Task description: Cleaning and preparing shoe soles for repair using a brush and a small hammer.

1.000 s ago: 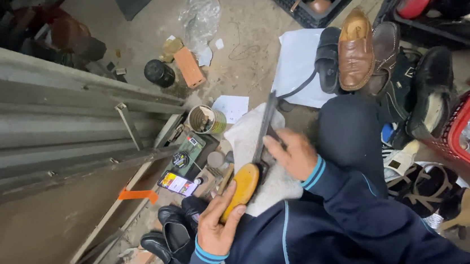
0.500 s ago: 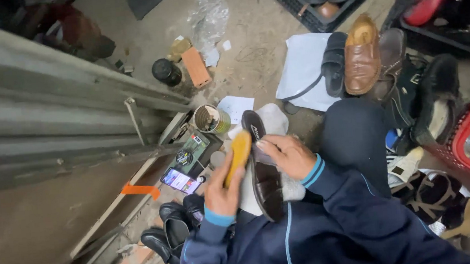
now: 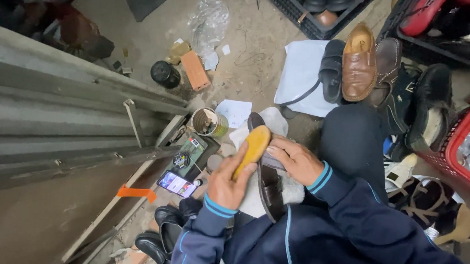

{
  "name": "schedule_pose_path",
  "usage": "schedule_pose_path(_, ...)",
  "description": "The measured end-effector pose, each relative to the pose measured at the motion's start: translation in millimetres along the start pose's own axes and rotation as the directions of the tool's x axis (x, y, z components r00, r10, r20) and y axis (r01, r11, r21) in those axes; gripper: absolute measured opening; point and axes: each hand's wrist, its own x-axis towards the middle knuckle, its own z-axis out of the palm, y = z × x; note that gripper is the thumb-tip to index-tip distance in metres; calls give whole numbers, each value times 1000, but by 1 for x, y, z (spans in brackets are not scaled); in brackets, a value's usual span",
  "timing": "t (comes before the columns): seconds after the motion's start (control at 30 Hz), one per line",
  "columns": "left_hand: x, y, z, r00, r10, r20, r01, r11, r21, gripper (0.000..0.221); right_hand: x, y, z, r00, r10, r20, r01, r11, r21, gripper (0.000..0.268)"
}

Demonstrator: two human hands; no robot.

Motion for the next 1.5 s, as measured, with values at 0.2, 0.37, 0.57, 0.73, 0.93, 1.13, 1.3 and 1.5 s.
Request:
schedule_pose_path(0.2,37,7,-36,994,38,-105,-27,993,111,50,2,-35,-6,957,-265,119,290,846,-447,29)
schedule_pose_path(0.37,16,-40,-37,1000,29,1,-28,990,140,49,16,35,27,804,-521,285,519,382,-765,16)
schedule_pose_path(0.57,-13,-46,-21,996,89,29,-93,943,320,49,-22,20,37,875,-484,23,356,609,-709,54)
schedule_pose_path(0.73,-26,-41,-9,997,54,51,-69,927,370,46,-52,33,32,958,-104,-266,-65,828,-557,120)
schedule_pose_path(0.93,-5,-54,-4,993,109,44,-118,942,315,40,-51,58,20,952,-201,-229,5,761,-649,89)
schedule_pose_path(1.13,5,-43,8,981,88,171,-127,964,233,32,-44,54,14,977,-123,-176,-9,797,-605,83)
schedule_pose_path(1.3,-1,-47,16,979,111,169,-148,963,226,48,-41,34,9,990,-45,-137,-35,847,-530,77)
schedule_pose_path(1.5,-1,-45,16,983,116,141,-138,978,158,43,-37,37,9,989,-42,-144,-41,846,-531,78)
